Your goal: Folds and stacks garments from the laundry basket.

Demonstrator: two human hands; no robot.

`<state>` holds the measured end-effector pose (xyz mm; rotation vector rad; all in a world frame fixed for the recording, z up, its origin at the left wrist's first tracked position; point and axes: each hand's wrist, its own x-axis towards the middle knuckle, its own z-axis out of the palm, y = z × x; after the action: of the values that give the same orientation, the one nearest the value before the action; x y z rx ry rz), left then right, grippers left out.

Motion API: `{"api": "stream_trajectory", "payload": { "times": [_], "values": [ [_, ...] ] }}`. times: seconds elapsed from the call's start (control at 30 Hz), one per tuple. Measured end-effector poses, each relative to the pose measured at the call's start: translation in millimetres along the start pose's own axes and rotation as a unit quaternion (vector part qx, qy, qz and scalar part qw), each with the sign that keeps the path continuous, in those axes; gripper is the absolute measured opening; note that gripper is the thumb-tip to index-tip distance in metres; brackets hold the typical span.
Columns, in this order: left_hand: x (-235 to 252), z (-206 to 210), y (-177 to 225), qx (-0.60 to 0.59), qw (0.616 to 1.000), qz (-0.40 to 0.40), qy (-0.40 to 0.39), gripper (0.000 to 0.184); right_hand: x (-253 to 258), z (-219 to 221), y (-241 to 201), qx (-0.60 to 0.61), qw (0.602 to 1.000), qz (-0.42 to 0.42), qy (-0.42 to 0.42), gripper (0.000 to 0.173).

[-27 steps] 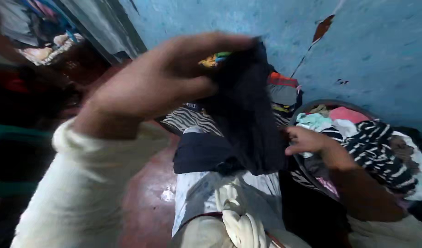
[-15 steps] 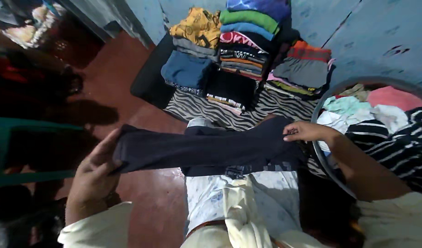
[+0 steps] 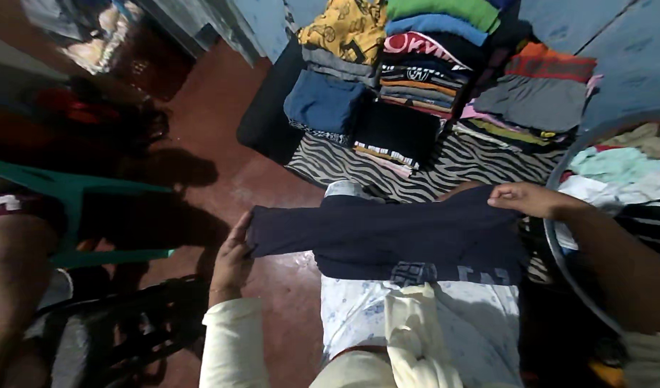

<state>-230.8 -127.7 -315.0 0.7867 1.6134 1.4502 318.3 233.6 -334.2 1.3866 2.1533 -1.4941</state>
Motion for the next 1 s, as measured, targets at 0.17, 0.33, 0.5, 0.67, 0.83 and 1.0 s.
{"api": "stream_trajectory", "payload": {
  "times": [0.17, 0.33, 0.5, 0.67, 0.83, 1.0],
  "values": [
    [12, 10, -39, 0.172, 0.975, -0.137, 0.019, 0.055, 17, 5, 8, -0.044, 0.997, 0.056, 0.001, 0.034],
    [26, 43, -89, 0.18, 0.963, -0.194, -0.042, 0.058, 8, 15, -15, -0.214, 0.973, -0.001, 0.092, 0.047],
    [32, 82, -125, 0.071, 0.972, -0.217, -0.046, 0.058, -27, 84, -86, -0.215, 0.957, -0.183, 0.065, 0.038],
    [37, 108, -125, -0.021, 0.945, -0.327, -0.023, 0.059, -35, 138, -108, -0.351, 0.922, -0.161, -0.025, 0.021],
    [44, 90, -143, -0.18, 0.92, -0.345, -0.051, 0.057, -44, 125, -104, -0.276, 0.947, -0.163, -0.012, 0.016],
    [45, 71, -141, -0.171, 0.931, -0.322, 0.024, 0.031, -47, 124, -87, -0.237, 0.954, -0.183, -0.025, 0.017]
  ]
}}
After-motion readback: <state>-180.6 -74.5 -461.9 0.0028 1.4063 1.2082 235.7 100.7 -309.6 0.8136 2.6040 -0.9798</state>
